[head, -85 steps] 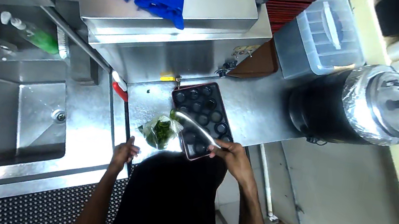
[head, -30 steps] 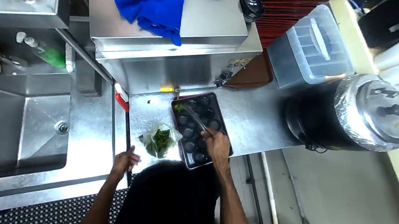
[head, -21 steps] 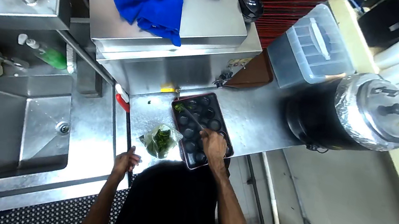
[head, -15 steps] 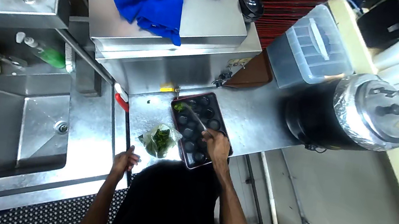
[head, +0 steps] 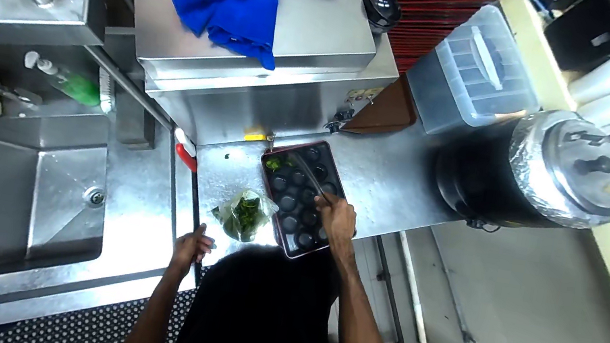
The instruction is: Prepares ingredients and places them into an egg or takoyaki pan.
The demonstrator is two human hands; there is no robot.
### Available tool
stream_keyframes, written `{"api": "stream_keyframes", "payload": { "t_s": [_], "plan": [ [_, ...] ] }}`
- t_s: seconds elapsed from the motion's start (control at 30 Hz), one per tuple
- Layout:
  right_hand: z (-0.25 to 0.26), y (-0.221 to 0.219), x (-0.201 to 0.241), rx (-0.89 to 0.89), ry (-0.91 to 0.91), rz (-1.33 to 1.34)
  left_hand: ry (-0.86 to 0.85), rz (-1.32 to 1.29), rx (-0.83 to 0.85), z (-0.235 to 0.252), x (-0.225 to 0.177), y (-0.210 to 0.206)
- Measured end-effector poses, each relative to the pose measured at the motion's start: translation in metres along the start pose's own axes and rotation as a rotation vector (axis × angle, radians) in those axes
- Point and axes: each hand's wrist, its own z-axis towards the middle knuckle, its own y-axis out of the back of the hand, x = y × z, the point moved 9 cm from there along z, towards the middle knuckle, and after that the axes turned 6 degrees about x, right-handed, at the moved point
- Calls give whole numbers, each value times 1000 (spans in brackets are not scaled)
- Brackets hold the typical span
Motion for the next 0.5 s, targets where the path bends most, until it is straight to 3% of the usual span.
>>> {"api": "stream_keyframes", "payload": {
  "t_s": [0.17, 0.37, 0.5],
  "plan": [
    [-8, -18, 25, 117, 75, -51, -9, 27, 12, 0, -1, -1],
    [2, -29, 34, 127, 54, -177, -6, 19, 3, 1, 1, 0],
    [2, -23, 27, 136, 81, -16, -25, 33, 10, -1, -1, -1]
  ]
}}
